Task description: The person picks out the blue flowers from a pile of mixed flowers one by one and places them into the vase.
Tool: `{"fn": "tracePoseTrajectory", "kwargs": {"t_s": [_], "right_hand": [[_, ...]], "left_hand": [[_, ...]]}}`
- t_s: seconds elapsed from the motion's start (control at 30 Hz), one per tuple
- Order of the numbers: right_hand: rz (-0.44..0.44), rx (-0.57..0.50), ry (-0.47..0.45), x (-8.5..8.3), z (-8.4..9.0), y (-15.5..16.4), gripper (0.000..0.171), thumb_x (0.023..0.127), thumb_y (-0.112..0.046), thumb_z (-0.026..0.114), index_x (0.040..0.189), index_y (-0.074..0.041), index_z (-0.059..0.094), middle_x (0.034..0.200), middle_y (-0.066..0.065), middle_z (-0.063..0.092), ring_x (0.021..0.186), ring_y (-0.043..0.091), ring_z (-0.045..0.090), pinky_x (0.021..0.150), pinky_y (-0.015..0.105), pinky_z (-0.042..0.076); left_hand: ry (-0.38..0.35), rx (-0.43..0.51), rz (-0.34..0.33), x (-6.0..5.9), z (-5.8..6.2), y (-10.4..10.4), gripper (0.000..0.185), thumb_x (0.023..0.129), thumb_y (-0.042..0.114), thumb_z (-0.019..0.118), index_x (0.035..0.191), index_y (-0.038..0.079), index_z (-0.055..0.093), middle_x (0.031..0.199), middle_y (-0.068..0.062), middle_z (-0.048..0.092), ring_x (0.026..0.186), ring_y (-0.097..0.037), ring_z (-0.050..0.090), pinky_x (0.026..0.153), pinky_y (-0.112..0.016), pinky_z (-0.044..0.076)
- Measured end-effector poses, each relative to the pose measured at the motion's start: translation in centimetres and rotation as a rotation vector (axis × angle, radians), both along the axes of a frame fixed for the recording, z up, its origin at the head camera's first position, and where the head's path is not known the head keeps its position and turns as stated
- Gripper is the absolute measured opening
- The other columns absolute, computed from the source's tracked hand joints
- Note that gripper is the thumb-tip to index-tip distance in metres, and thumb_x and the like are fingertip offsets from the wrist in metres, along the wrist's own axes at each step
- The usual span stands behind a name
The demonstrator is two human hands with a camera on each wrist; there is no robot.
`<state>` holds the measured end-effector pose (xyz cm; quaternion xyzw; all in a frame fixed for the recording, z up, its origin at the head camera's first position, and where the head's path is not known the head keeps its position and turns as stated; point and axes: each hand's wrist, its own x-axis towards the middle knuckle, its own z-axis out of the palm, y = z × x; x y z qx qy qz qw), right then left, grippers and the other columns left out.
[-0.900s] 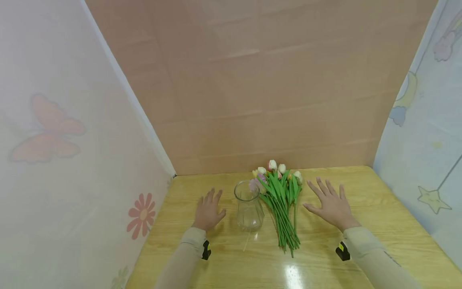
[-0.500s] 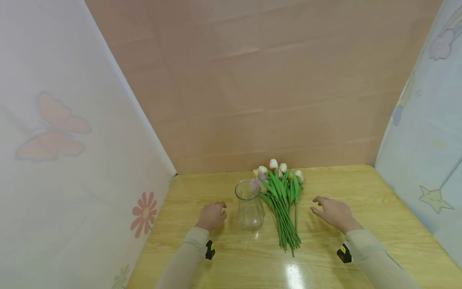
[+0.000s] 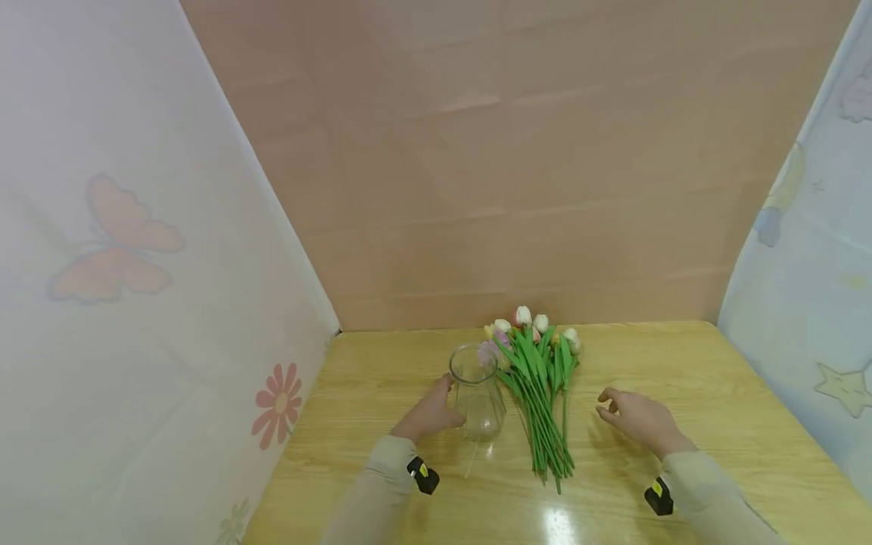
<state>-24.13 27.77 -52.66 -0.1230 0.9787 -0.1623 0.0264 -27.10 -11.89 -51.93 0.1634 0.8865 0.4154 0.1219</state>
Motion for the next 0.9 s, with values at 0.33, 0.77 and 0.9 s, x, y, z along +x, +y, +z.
{"fn": "tracePoseTrajectory", "kwargs": {"t_s": [0.33, 0.77, 0.9], "right_hand": [[-0.014, -0.002, -0.003, 0.2, -0.3, -0.3, 0.039, 0.095, -0.042, 0.058, 0.114, -0.009, 0.063, 0.092, 0.004, 0.069, 0.069, 0.014, 0.062, 0.055, 0.036, 0.049], [0.019, -0.005, -0.016, -0.6, -0.5, -3.5, 0.018, 0.094, -0.027, 0.061, 0.104, -0.012, 0.065, 0.087, -0.001, 0.067, 0.071, 0.013, 0.061, 0.060, 0.037, 0.051], [0.059, -0.048, -0.058, -0.6, -0.2, -6.2, 0.008, 0.095, -0.022, 0.061, 0.092, -0.015, 0.064, 0.081, -0.004, 0.064, 0.068, 0.010, 0.058, 0.059, 0.034, 0.049]], "left_hand": [[0.031, 0.492, 0.136, -0.5, -2.8, 3.4, 0.110, 0.073, 0.020, 0.087, 0.155, 0.029, 0.014, 0.161, -0.009, 0.015, 0.148, -0.036, 0.012, 0.114, -0.061, 0.017], [0.090, 0.551, 0.179, -0.6, -3.2, 4.5, 0.079, 0.082, 0.014, 0.079, 0.146, 0.019, 0.032, 0.153, -0.012, 0.033, 0.144, -0.032, 0.027, 0.112, -0.059, 0.026], [0.077, 0.564, 0.175, 0.0, -2.3, 4.7, 0.079, 0.082, 0.013, 0.078, 0.146, 0.014, 0.032, 0.152, -0.017, 0.034, 0.143, -0.037, 0.026, 0.111, -0.061, 0.026]]}}
